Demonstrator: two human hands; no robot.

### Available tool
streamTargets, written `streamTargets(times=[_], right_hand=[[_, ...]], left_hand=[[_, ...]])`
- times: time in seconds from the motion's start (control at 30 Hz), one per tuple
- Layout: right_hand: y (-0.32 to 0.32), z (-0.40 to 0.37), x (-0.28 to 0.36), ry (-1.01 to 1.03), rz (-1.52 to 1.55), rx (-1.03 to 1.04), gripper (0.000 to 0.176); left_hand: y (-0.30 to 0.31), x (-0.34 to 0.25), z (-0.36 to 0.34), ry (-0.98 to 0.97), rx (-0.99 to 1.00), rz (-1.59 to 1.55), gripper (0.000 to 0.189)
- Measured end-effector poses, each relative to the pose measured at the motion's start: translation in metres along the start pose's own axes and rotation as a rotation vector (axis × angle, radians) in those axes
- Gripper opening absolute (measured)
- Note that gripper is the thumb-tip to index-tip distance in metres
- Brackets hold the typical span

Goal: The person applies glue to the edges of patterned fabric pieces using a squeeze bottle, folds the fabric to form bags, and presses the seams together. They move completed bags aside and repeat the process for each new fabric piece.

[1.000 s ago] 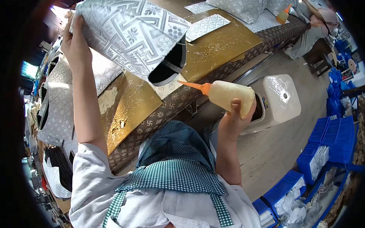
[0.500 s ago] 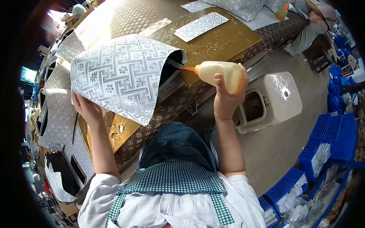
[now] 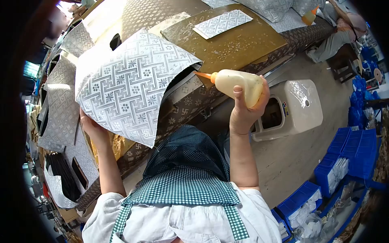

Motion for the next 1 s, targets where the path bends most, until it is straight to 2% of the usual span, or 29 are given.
streamTargets(times=[0.13, 0.17, 0.3, 0.63, 0.77, 0.87, 1.0], right_hand=[[-0.001, -0.007, -0.008, -0.005, -0.086, 0.051, 0.068], [-0.001, -0.009, -0.008, -0.011, -0.090, 0.059, 0.068], [0.000, -0.012, -0.011, -0.033, -0.025, 0.009, 0.068], [-0.008, -0.028, -0.019, -0.141, 0.002, 0.055, 0.063], [-0.014, -0.037, -0.022, -0.177, 0.023, 0.074, 0.061], [-0.020, -0.042, -0.022, -0.212, 0.050, 0.088, 0.060], [-0.022, -0.048, -0.027, -0.266, 0.099, 0.092, 0.060]], left_hand=[[0.001, 0.000, 0.000, 0.036, -0.053, 0.166, 0.048], [-0.001, -0.001, -0.001, 0.045, -0.066, 0.109, 0.042], [0.004, 0.004, -0.005, 0.129, -0.104, 0.084, 0.039], [0.022, 0.014, -0.006, 0.165, -0.147, 0.114, 0.041], [0.021, 0.011, -0.005, 0.060, -0.095, 0.173, 0.051], [0.040, 0.027, -0.001, 0.095, -0.094, 0.233, 0.059], [0.048, 0.034, 0.003, 0.178, -0.109, 0.226, 0.051]])
Point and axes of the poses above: each hand's wrist, its own z-axis towards the middle knuckle, its own y-axis out of the back of the hand, x = y × z, the point moved 9 cm from there along z, towards the middle knuckle, and after that the axes turned 12 degrees about y, right-handed, at the moved point
